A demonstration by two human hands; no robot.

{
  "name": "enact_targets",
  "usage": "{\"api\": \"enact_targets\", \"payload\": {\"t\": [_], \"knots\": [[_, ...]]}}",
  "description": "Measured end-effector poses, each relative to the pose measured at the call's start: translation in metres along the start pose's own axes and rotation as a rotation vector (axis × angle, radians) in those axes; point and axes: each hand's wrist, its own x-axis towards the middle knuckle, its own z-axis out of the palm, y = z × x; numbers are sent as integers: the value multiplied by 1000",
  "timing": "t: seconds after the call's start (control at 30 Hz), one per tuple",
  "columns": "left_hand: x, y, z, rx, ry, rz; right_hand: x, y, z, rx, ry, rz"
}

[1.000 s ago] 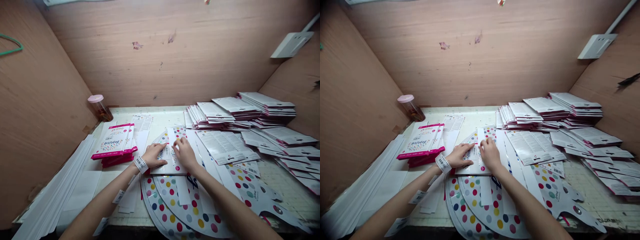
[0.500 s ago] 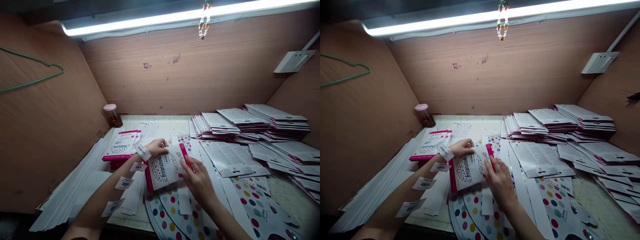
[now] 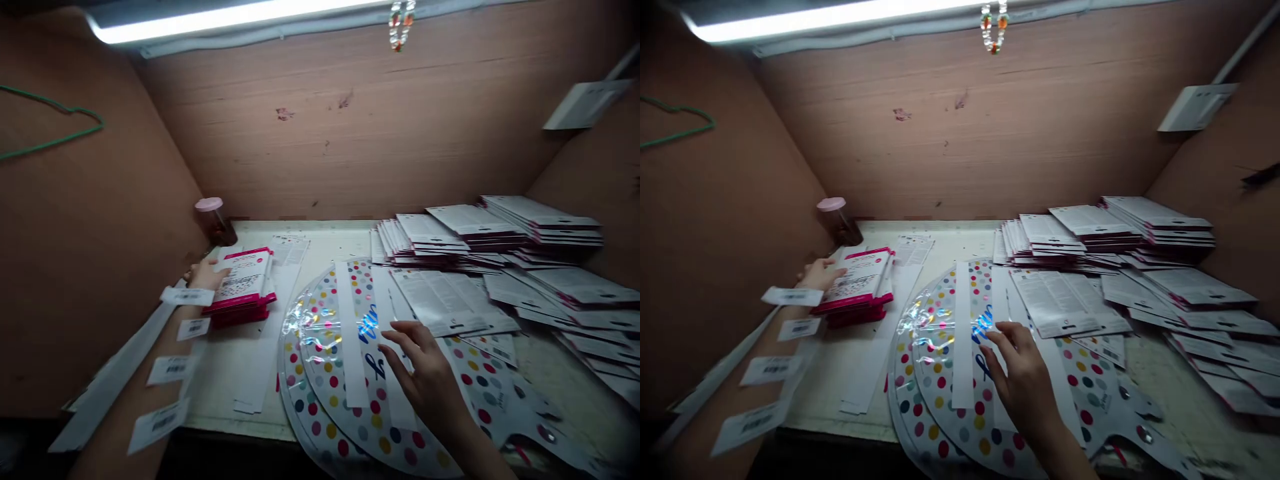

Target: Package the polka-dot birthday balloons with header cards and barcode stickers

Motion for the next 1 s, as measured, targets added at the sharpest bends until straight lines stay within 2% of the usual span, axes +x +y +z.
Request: {"api": "enact_targets", "payload": {"t": [0.07,0.1,0.13,0.2,0.27,0.33,0.43,0.5,0.57,0.67,0.8,0.87,0.93,1.0], "knots": [[-14,15,17,42,57,19,0,18,-8,-100,-13,47],[-25,23,29,49,30,40,0,32,-14,-161,-12,82],[-36,31,42,44,-51,77,1,48,-21,-229,-3,130],[-64,46,75,36,-374,174,1,83,-38,-381,16,266],[-92,55,110,37,-605,244,2,114,-56,-499,-18,382],[-114,61,143,54,-755,275,4,136,-70,-532,-124,392],[-133,65,181,56,-925,299,8,156,-84,-516,-409,266],[-138,68,196,38,-986,322,11,165,-89,-520,-573,226],[-140,74,205,22,-1009,320,13,172,-91,-513,-635,208],[-144,82,214,-10,-1043,261,11,177,-86,-495,-587,155],[-147,86,226,-117,-1078,199,7,168,-82,-519,-381,154],[-147,87,232,-170,-1081,193,5,157,-92,-522,-290,158],[-146,86,235,-200,-1078,181,0,143,-113,-489,-172,154],[-145,86,239,-221,-1046,156,-9,127,-136,-367,40,189]]}}
